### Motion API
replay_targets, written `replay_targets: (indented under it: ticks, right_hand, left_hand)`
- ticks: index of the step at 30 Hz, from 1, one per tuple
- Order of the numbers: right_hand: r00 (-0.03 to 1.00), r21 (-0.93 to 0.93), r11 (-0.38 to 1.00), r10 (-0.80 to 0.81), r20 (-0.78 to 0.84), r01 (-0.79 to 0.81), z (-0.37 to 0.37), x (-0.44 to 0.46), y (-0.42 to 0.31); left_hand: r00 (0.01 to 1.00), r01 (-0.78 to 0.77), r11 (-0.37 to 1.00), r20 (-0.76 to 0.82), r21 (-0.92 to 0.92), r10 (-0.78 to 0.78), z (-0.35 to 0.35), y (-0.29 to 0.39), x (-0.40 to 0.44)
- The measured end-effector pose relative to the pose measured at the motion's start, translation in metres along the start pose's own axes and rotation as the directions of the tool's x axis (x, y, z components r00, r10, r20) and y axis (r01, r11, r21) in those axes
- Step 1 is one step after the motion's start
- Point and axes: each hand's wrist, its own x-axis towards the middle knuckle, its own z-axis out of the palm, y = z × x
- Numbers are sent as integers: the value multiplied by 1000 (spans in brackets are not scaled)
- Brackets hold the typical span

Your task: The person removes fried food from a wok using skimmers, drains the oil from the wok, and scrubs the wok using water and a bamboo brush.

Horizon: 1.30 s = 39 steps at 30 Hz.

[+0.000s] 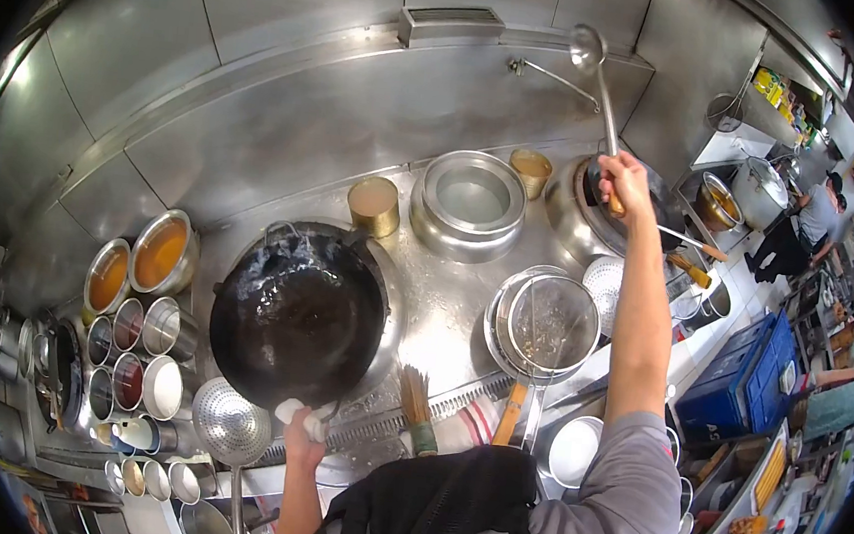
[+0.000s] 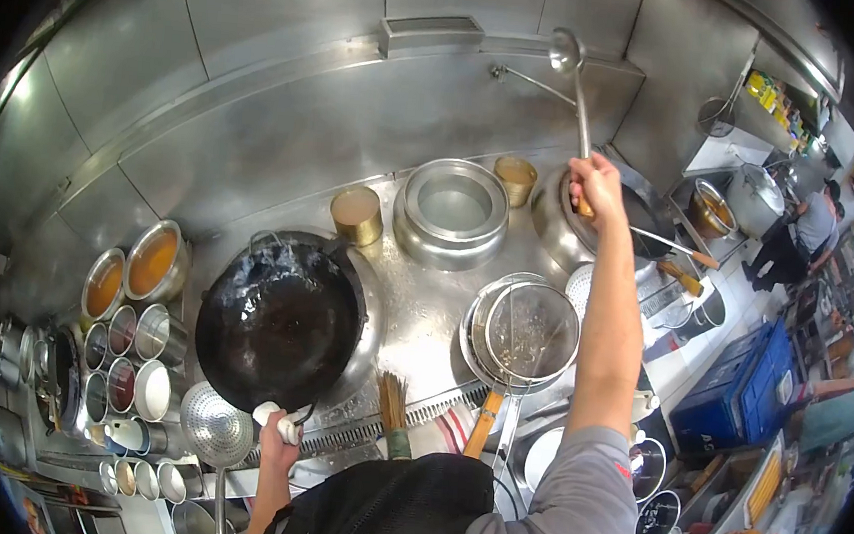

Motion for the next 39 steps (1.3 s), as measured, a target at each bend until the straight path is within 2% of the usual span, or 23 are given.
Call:
replay_targets:
  ticks: [5, 9, 11, 14, 16, 20, 23, 25, 27, 28, 30, 31, 33, 36, 39]
  right_hand:
    - [990, -211, 975, -93, -104, 69, -41, 7, -4]
    - [988, -442, 897, -63, -138, -5, -68, 14, 21]
    - [993, -442, 895, 5, -119, -57, -72, 9, 33]
    - [994, -427, 898, 80, -74, -104, -75, -3, 48]
    - [992, -389, 913, 113, -54, -125, -70, -14, 55]
    - [993, -393, 912, 112, -30, -115, -55, -41, 47]
    - [994, -410, 906, 101, -27, -103, -49, -55, 44]
    - [995, -413, 905, 100, -22, -100, -48, -61, 43]
    - [994, -417, 903, 103, -20, -102, -44, -68, 37]
    - [994, -418, 903, 104, -18, -102, -42, -71, 35]
    - [995, -427, 899, 101, -14, -97, -38, -76, 30]
    - [995, -434, 896, 100, -12, -96, -37, -78, 29]
    - [995, -448, 890, 100, -2, -90, -39, -81, 30]
    - [995, -467, 880, 101, 13, -84, -42, -86, 25]
    - [993, -479, 873, 115, 12, -96, -40, -97, 11]
  left_hand:
    - [993, 87, 996, 75, 10, -88, -7, 4, -1]
    - [991, 110, 994, 78, 12, -111, 7, 17, -21]
    - [988, 112, 993, 105, 34, -115, 5, 17, -21]
    - [985, 173, 985, 17, 17, -173, 11, 22, -25]
    - [981, 191, 981, 41, 32, -192, 11, 24, -26]
    - [984, 179, 979, 9, 93, -180, 15, 25, -29]
    - [974, 189, 973, 97, 133, -203, -2, 18, -13]
    - [972, -30, 950, 230, 312, -45, -36, -2, 17]
    - [956, -171, 888, 289, 428, 44, -49, -11, 25]
    - [959, -194, 860, 277, 472, 64, -49, -12, 25]
    - [982, -59, 941, 187, 333, -5, -36, -4, 11]
    - [985, 95, 988, 130, 122, -110, -11, 13, -14]
    - [976, 187, 982, 118, -40, -181, -6, 18, -28]
    - [978, 22, 991, 203, 134, -49, -42, -3, -4]
    - [980, 66, 995, 184, 71, -79, -37, -1, -13]
